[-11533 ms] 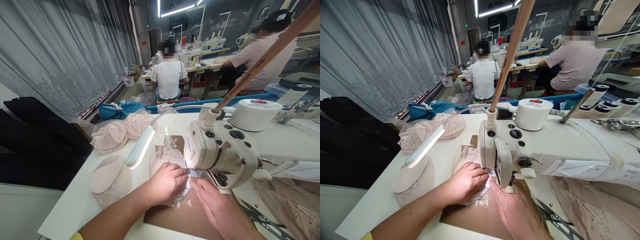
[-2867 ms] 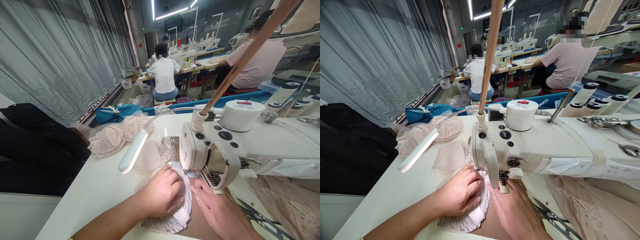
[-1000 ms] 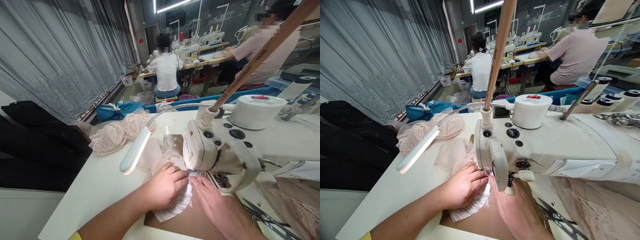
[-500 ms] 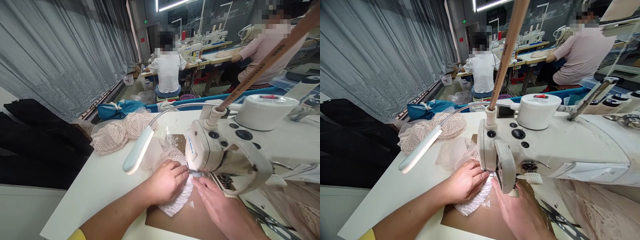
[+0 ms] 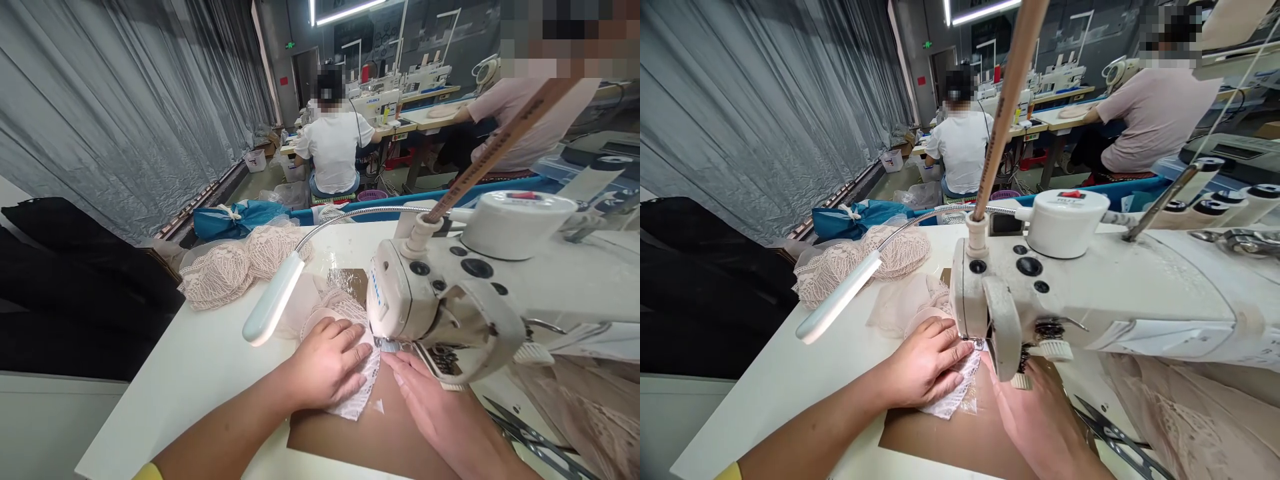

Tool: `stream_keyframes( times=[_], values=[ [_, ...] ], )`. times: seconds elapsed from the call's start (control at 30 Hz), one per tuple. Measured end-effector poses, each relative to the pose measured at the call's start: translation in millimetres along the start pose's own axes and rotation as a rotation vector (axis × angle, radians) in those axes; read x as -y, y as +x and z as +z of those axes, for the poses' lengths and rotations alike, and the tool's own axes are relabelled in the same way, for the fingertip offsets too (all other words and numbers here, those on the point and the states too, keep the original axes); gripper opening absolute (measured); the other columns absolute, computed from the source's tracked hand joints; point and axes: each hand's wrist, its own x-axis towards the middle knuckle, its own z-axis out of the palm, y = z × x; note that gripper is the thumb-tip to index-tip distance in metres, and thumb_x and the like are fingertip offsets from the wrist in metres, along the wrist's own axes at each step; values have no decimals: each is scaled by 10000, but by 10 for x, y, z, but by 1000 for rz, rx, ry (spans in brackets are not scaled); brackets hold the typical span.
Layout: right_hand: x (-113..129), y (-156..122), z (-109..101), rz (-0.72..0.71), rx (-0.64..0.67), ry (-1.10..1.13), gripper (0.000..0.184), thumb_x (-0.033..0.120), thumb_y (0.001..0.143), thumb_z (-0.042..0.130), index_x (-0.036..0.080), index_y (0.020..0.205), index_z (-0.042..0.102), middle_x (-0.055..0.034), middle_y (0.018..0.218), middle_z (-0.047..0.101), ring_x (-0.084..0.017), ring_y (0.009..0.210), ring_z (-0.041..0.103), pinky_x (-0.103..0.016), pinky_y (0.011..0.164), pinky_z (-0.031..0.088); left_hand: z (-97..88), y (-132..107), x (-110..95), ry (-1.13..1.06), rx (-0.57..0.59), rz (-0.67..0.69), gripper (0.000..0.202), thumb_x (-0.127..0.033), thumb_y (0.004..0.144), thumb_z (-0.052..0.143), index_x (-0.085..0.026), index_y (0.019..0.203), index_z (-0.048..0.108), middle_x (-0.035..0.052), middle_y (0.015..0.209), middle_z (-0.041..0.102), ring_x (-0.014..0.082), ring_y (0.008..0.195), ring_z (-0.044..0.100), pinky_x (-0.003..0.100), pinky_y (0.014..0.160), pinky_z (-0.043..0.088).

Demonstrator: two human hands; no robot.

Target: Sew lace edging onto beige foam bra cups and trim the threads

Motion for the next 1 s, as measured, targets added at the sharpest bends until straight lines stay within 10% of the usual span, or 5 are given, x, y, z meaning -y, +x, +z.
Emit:
stream_keyframes(
  times=[0.4, 1.0],
  values=[
    [-4, -100, 28, -30, 109, 34, 413, 219, 936, 338, 268, 1110, 709, -104, 1032, 729, -200, 855, 702, -284, 700, 574, 3, -35, -11, -105, 10, 111, 406, -360, 955, 440, -102, 1250, 548, 132, 1309, 580, 270, 1156, 505, 428, 1016, 359],
    [109, 35, -61, -29, 73, -175, 358, 147, 928, 385, 227, 1004, 726, -69, 754, 688, -185, 713, 649, -281, 660, 474, -24, 52, -73, -40, 11, 27, 352, -285, 925, 464, -127, 1222, 570, 116, 1246, 613, 266, 1060, 523, 418, 935, 403]
  ],
)
